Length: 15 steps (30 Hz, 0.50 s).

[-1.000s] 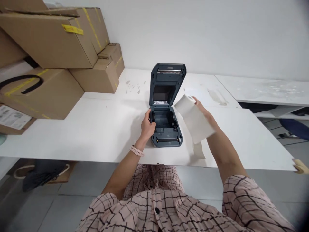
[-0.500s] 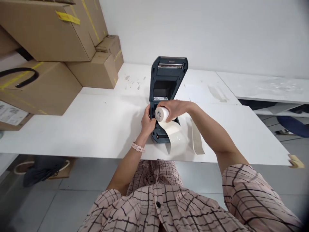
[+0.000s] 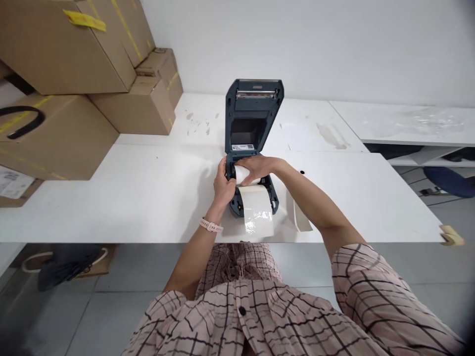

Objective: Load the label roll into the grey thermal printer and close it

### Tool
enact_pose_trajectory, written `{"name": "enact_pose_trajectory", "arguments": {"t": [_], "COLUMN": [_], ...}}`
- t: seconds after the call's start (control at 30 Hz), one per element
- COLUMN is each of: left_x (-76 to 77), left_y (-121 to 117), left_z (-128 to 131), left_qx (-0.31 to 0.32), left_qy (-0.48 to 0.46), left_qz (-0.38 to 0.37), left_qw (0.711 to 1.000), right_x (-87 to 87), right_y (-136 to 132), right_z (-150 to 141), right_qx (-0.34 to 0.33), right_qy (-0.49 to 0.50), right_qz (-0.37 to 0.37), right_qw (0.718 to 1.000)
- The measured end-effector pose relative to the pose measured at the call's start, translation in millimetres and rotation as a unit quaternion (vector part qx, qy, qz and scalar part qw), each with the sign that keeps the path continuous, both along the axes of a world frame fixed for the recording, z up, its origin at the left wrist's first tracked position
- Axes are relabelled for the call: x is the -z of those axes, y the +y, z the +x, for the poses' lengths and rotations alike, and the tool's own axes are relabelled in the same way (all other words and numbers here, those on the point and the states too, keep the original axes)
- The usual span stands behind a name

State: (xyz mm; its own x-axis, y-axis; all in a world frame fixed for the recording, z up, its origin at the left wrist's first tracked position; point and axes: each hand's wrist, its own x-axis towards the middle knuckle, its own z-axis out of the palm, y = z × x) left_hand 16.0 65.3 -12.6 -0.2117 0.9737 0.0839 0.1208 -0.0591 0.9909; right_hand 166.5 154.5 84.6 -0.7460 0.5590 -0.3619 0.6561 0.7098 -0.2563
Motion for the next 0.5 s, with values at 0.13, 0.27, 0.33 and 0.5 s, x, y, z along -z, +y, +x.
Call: {"name": "enact_pose_trajectory", "arguments": {"t": [0.13,0.27,0.33,0.5], "left_x": [1.9,6.8,8.9,4.5], "left_y": [-1.9,-2.7,-1.3,-7.3], "left_z": [-0.5,-0.4,-1.1,-2.1], "left_qx": [0.008,0.006,0.002,0.0], "left_qy": [-0.012,-0.025,-0.019,0.023], "left_qz": [0.016,0.045,0.051,0.025], "left_qw": [1.0,0.999,0.999,0.999], "right_x": [10.4,33.6,48.0,68.0], "right_y": [-40.6,-117.3,-148.4,-173.3], "right_z": [26.1,46.2,46.6,32.9], "right_qx": [-0.015,0.023,0.063,0.106], "right_qy": [0.137,0.222,0.222,0.224], "right_qz": [0.078,0.147,0.186,0.217], "right_qw": [0.987,0.964,0.955,0.944]}}
